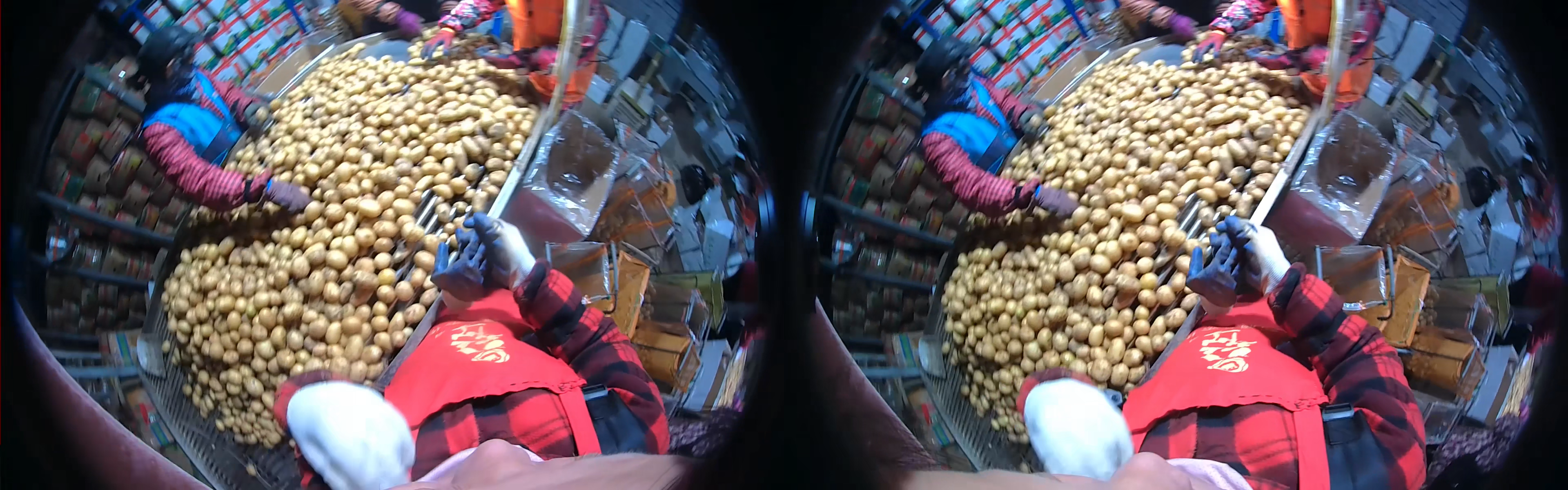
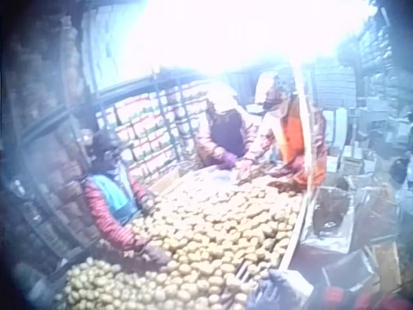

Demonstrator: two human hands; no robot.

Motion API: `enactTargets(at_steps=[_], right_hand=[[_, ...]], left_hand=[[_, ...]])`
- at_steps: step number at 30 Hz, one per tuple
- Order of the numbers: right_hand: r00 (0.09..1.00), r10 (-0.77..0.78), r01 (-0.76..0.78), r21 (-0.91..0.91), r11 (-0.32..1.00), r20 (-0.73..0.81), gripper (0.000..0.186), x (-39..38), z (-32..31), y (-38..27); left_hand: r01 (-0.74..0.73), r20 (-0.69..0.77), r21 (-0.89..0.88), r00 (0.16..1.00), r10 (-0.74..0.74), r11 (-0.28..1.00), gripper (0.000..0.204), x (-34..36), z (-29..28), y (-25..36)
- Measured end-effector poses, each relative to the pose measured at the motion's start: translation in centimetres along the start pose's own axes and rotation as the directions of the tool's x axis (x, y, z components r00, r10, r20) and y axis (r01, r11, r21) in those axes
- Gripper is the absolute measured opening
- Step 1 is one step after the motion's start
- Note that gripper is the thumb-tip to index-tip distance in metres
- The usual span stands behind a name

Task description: Sorting and grading potatoes on a metal grading table in a produce warehouse.

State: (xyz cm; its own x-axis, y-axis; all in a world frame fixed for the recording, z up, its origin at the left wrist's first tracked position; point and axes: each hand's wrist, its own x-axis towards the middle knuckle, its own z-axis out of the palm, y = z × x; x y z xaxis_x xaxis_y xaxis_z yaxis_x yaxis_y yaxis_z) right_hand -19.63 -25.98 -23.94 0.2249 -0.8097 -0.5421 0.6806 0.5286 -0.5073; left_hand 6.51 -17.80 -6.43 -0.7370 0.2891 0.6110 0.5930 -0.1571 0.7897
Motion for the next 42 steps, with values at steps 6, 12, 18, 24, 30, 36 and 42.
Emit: enactTargets(at_steps=[6,12,18,24,30,36,42], right_hand=[[0.881,0.134,-0.174,0.047,0.984,0.454,0.027,1.4,5.9,0.4],[0.919,0.186,-0.175,-0.065,0.982,0.347,0.033,5.1,8.2,2.2],[0.922,0.213,-0.187,-0.108,0.976,0.324,0.039,7.9,4.5,3.3],[0.926,0.209,-0.062,-0.422,0.904,0.314,0.041,6.1,5.2,4.3],[0.888,0.100,0.100,-0.402,0.910,0.448,0.033,6.7,3.2,3.6],[0.918,0.222,-0.129,-0.283,0.950,0.328,0.028,3.4,4.2,1.8],[0.968,0.138,-0.081,-0.258,0.963,0.208,0.032,3.9,2.1,1.7]], left_hand=[[0.494,-0.970,-0.160,-0.240,-0.043,0.855,0.085,-11.8,2.2,-10.1],[0.211,-0.937,-0.275,-0.278,-0.212,0.938,0.053,-12.0,4.9,-15.5],[0.893,-0.551,0.331,-0.080,0.831,0.305,0.053,-5.9,4.7,3.7],[0.606,-0.547,0.721,0.200,0.813,0.336,0.050,2.4,12.3,11.4],[0.570,-0.639,0.693,0.203,0.742,0.440,0.046,3.4,13.8,8.5],[0.584,-0.654,0.675,0.191,0.732,0.451,0.043,6.0,14.1,6.2],[0.557,-0.665,0.678,0.188,0.722,0.480,0.039,4.9,13.6,4.0]])
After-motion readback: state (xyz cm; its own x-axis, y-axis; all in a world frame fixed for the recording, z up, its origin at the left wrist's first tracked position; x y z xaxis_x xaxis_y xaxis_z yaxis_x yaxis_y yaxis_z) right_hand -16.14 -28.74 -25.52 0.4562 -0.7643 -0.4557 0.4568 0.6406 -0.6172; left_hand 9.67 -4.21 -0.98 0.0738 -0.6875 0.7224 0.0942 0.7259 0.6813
